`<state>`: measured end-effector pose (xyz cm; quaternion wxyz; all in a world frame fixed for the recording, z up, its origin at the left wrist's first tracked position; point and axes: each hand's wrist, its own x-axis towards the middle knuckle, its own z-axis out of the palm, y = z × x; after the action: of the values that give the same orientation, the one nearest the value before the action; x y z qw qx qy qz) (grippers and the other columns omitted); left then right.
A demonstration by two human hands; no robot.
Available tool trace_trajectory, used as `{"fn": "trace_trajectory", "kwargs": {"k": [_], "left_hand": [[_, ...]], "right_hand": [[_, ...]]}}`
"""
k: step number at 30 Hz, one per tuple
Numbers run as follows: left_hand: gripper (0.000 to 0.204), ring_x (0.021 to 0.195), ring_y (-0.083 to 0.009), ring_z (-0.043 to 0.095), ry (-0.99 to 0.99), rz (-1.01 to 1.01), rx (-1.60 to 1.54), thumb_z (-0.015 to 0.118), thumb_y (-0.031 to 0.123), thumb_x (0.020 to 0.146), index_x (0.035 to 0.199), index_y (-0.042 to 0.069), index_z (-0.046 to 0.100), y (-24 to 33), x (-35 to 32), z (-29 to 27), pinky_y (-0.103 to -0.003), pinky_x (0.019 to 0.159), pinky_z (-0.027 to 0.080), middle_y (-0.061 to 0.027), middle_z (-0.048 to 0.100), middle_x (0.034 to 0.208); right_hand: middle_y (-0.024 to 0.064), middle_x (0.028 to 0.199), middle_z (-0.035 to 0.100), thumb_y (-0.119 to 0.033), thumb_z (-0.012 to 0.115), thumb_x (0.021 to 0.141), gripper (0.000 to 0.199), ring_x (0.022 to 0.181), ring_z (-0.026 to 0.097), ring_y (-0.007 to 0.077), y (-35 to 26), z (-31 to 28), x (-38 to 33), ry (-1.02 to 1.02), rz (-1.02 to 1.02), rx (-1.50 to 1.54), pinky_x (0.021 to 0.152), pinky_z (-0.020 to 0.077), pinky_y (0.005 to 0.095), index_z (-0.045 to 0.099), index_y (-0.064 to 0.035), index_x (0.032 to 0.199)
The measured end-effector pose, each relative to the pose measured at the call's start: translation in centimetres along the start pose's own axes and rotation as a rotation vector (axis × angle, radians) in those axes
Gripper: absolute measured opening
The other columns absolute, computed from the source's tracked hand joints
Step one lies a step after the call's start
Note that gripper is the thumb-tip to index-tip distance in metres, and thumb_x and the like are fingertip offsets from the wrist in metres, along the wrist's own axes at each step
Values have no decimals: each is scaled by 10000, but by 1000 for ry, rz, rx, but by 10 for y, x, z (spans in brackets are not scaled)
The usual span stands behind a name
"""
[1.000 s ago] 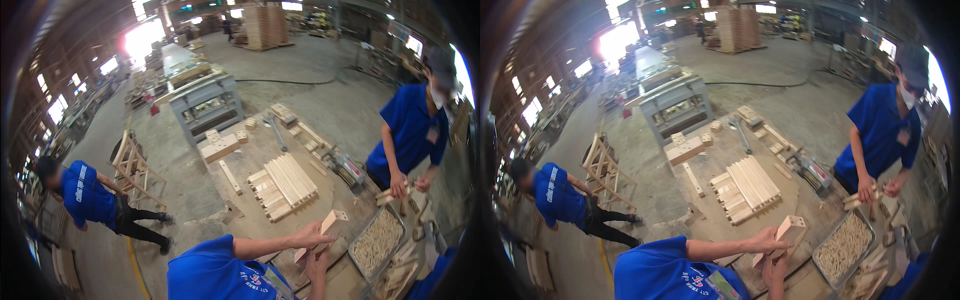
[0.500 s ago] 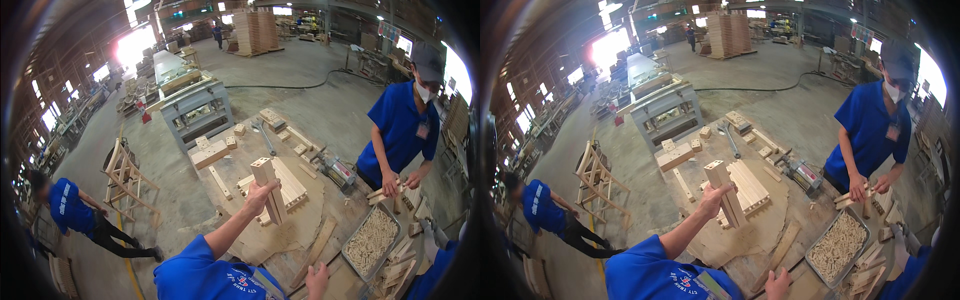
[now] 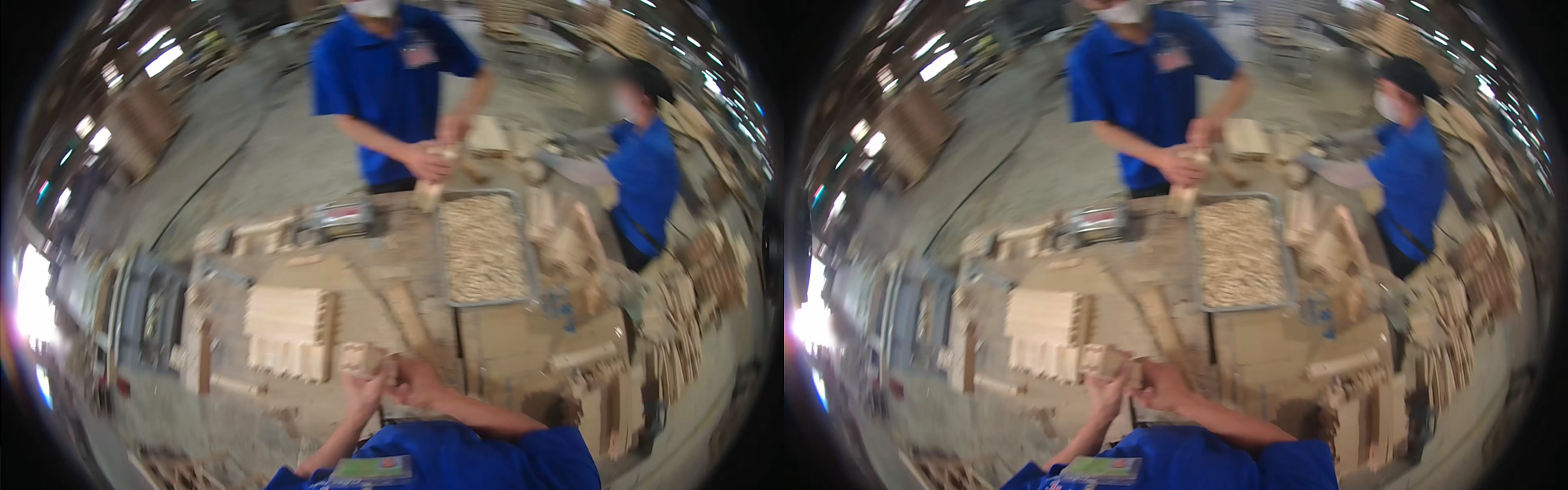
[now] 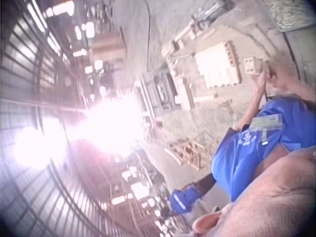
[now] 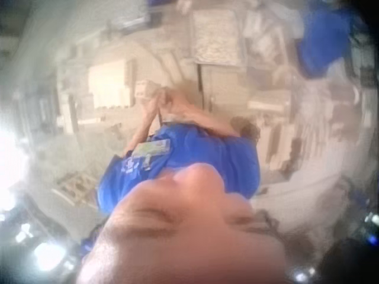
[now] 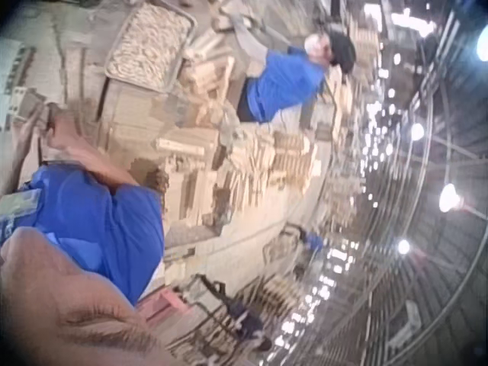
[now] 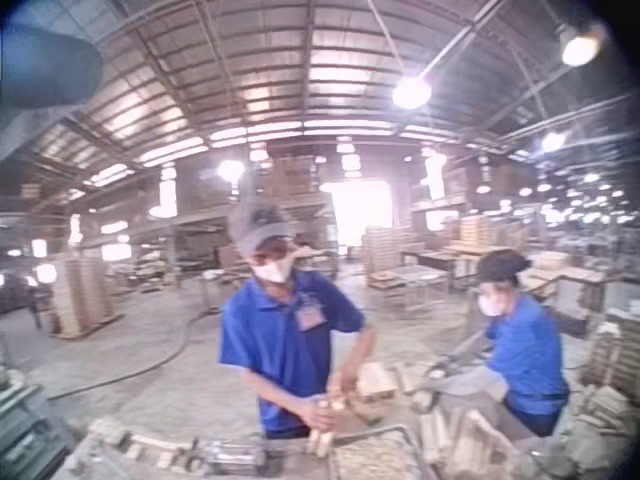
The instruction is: The person inserts small cylindrical wooden dowels into pre-drilled holes on rectangular wooden blocks. They repeatedly pick up dowels from a tray, align them with the holes, and press them in by hand. The person occasionally wipes the block with a cloth and stacks finished blocks on the table.
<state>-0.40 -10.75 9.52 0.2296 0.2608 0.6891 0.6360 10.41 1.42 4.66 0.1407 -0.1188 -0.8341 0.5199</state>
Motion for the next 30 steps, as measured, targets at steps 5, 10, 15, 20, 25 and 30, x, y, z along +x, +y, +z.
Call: {"fn": "trace_trajectory", "kwargs": {"k": [5, 10, 15, 20, 25, 30], "left_hand": [[464, 1001, -220, 707, 121, -100, -156, 712, 138, 986, 1372, -26, 513, -1, 26, -21, -367, 916, 567, -165, 732, 1052], [494, 943, -215, 680, 383, 13, -296, 732, 251, 1001, 1363, -26, 543, 15, 47, -74, -416, 920, 552, -137, 709, 1000], [462, 919, -219, 672, 661, 59, -302, 727, 317, 1012, 1299, -21, 596, 37, 57, -153, -407, 873, 564, -111, 692, 962], [372, 895, -200, 669, 799, 94, -258, 736, 321, 1006, 1144, -6, 625, 50, 59, -174, -379, 834, 582, -95, 680, 947], [336, 889, -200, 665, 854, 103, -255, 731, 297, 1007, 1119, -2, 628, 49, 61, -166, -395, 853, 582, -92, 676, 943], [328, 861, -196, 655, 829, 91, -211, 725, 298, 1010, 1106, -1, 629, 48, 69, -169, -391, 837, 573, -83, 669, 924]], "right_hand": [[205, 1154, 721, -468, 830, 876, 668, 1079, 710, 414, -9, -2, 15, -107, 108, -61, 921, 565, 498, 626, -50, 1355], [175, 1188, 749, -392, 808, 921, 643, 1050, 744, 296, 12, -70, 30, -65, 364, 54, 924, 582, 435, 615, -28, 1415], [147, 1186, 747, -340, 746, 964, 412, 1008, 744, 325, 108, -176, 36, 483, 472, -165, 913, 562, 463, 668, -73, 1267], [182, 1320, 631, -259, 720, 992, 441, 1189, 659, 400, 167, -261, 48, 608, 617, -457, 997, 527, 485, 603, -69, 1373], [187, 1474, 512, -150, 670, 1008, 477, 1286, 595, 420, 175, -289, 83, 537, 664, -574, 1032, 529, 511, 550, -74, 1463], [196, 1504, 503, -37, 617, 991, 519, 1300, 590, 428, 195, -306, 110, 425, 603, -728, 1047, 529, 523, 557, -101, 1502]]}}
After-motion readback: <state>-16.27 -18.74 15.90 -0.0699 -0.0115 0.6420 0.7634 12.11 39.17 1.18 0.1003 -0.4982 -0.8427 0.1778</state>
